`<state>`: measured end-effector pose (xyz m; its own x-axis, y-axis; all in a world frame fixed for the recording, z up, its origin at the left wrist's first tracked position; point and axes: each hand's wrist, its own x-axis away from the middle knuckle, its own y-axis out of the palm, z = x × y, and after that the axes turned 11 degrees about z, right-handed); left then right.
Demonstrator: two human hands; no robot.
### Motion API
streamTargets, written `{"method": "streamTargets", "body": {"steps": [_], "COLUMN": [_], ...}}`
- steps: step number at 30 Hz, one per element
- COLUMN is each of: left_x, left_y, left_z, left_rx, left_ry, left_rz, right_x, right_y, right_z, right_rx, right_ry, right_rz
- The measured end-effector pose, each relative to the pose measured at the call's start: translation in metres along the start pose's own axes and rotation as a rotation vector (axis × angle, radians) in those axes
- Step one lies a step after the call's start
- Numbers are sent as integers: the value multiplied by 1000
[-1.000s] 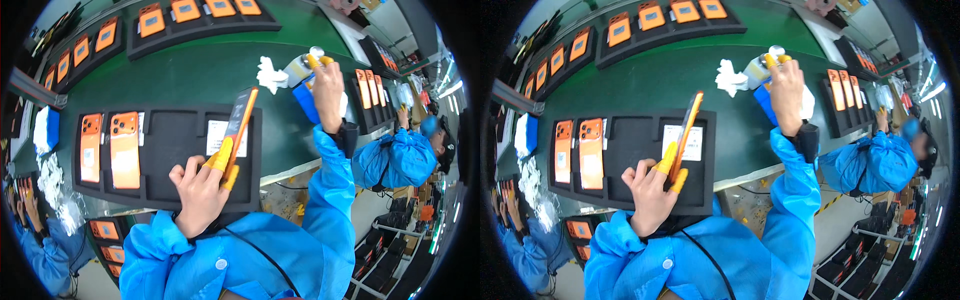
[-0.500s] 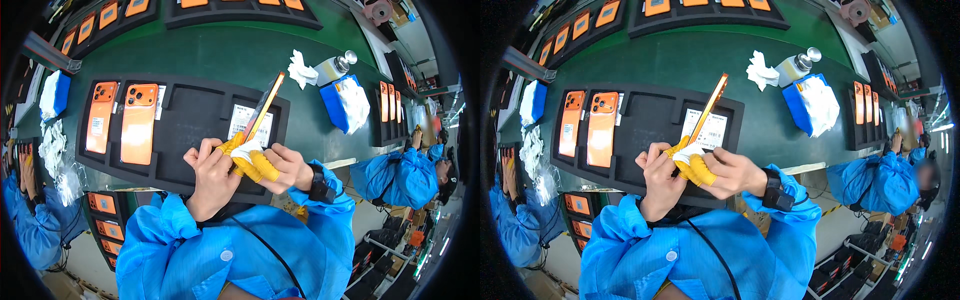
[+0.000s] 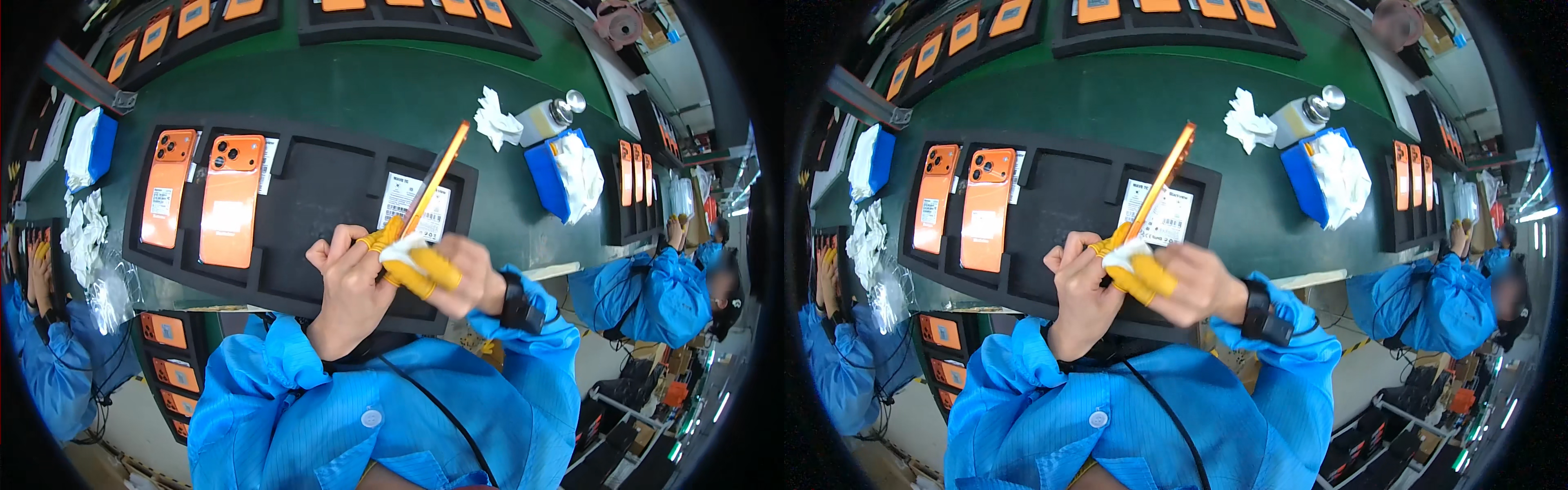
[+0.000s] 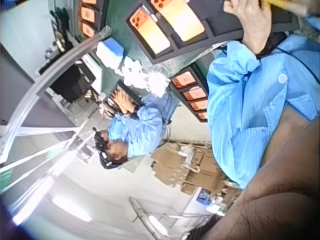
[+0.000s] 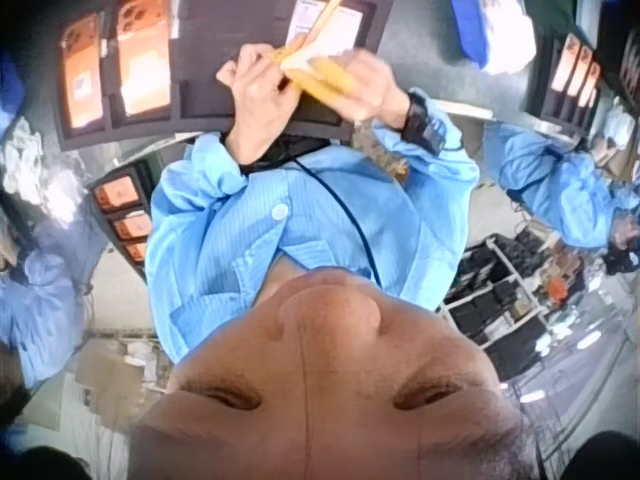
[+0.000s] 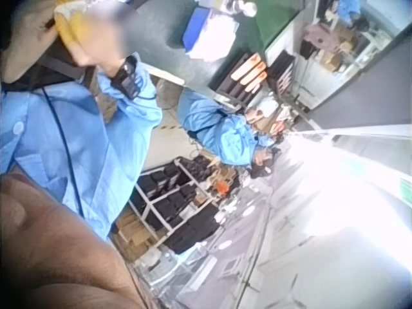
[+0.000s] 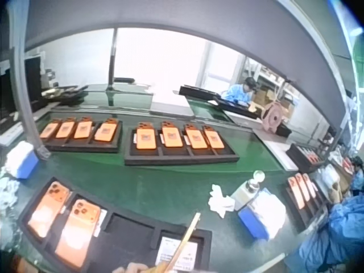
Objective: Cleaning and inspecting smartphone backs and camera lenses on an assembly line.
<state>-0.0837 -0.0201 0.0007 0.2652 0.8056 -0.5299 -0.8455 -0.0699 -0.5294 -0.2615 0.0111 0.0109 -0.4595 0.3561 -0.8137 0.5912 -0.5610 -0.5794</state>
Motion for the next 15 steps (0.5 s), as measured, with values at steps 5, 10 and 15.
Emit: {"method": "streamTargets", "body": {"steps": [5,10,15], "left_x": [-6,-2,-2], "left_y": [-6,-7,-7], "left_z": [4,-2,1], "left_rx": [-44,-53,-36], "left_ry": [24,3,64], "left_rz": [28,28,-5], "right_x": [-14,-2,3], "right_y": [-3,15,4], "right_z": [71,58,-6], "right_rx": [360,266,-19], "right_ry": [232,283,0], "right_rz": [143,135,6]}}
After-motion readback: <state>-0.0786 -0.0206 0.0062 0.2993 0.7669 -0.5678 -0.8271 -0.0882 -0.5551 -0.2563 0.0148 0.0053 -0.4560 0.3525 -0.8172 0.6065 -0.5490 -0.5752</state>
